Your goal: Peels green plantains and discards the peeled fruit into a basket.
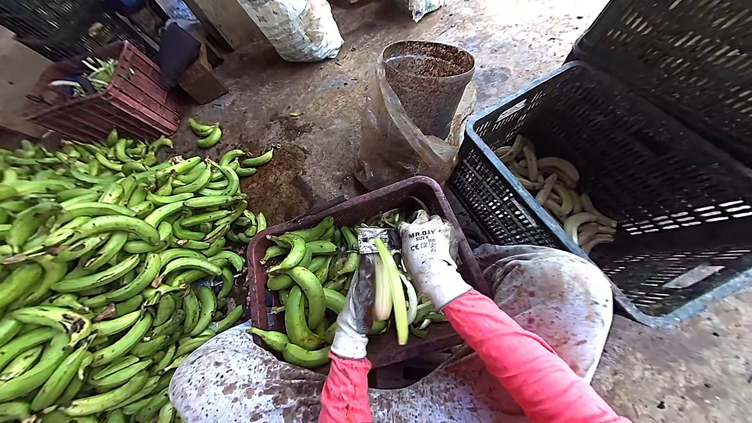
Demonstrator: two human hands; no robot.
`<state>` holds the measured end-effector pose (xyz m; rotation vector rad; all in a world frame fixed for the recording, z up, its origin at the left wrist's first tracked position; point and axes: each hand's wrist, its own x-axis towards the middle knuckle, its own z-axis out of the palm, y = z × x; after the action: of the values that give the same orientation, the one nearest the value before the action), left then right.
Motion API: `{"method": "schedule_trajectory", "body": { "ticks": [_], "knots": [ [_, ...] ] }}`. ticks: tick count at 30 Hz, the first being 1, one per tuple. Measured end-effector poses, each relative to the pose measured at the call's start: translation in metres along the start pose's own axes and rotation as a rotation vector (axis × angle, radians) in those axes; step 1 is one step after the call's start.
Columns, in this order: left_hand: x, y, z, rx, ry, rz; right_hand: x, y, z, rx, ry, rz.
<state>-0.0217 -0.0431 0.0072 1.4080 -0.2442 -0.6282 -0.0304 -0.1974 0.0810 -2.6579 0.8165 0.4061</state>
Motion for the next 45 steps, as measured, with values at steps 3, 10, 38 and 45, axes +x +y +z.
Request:
{"method": "schedule_trajectory", "body": {
  "ticks": [3,10,38,45],
  "knots": [
    [-0.007,0.018,-0.003,0.194,-0.175,-0.049,0.015,0.014,0.002,0.017,-0.082,0.105],
    [0.013,0.021,0.006,-0.482,0.261,-0.237,0.004,0.021,0.009,0.061,0.144,-0.151],
    [0.004,0.027,-0.004,-0.639,0.14,-0.173,-0.004,0.02,0.008,0.069,0.014,-0.273],
    [0.022,0.022,-0.04,-1.131,-0.089,-0.214,-0.025,0.012,0.009,0.026,-0.119,-0.644]
  ]
}}
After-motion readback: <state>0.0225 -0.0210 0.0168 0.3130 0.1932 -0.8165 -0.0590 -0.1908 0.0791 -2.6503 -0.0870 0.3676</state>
